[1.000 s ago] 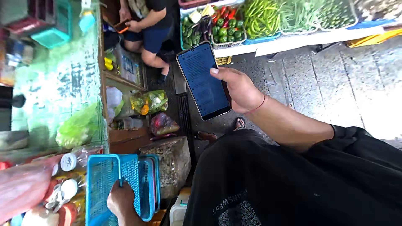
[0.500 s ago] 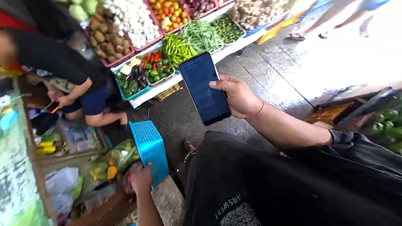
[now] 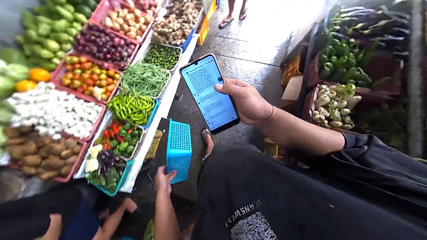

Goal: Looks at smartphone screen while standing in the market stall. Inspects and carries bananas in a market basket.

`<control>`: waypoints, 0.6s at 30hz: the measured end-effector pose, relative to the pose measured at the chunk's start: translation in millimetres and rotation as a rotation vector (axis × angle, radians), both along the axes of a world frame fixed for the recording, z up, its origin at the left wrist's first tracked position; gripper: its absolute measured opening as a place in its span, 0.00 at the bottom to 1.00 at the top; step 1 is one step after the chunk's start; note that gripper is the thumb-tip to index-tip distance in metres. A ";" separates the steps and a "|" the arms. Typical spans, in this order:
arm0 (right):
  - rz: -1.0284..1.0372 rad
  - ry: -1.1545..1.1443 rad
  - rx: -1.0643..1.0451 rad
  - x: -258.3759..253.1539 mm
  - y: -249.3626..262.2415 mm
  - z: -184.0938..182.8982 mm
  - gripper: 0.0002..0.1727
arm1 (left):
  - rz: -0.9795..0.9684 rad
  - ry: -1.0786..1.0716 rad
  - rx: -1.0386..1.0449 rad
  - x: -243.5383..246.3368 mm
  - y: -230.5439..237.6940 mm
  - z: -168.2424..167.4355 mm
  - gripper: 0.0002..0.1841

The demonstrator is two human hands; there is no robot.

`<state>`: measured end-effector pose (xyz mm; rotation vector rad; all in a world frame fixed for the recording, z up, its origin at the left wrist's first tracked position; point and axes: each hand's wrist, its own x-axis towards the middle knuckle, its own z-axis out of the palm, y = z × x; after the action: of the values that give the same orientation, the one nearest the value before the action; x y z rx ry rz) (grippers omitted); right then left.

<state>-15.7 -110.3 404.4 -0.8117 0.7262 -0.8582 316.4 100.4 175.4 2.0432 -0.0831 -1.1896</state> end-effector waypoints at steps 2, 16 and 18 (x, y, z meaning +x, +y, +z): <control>-0.089 0.018 0.008 -4.6 -16.8 2.2 0.16 | -0.114 -0.051 0.080 10.8 -40.9 -11.8 0.29; -0.518 0.000 0.013 -38.0 -114.2 7.6 0.17 | -0.489 -0.625 0.309 89.1 -289.4 -59.2 0.49; -0.566 -0.006 0.011 -53.1 -124.2 5.8 0.17 | -0.349 -0.479 0.306 95.7 -310.5 -71.4 0.37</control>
<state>-68.9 -234.4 410.2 -0.5961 0.9742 -1.3593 412.2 -210.1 104.0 2.6323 -0.5359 -0.9234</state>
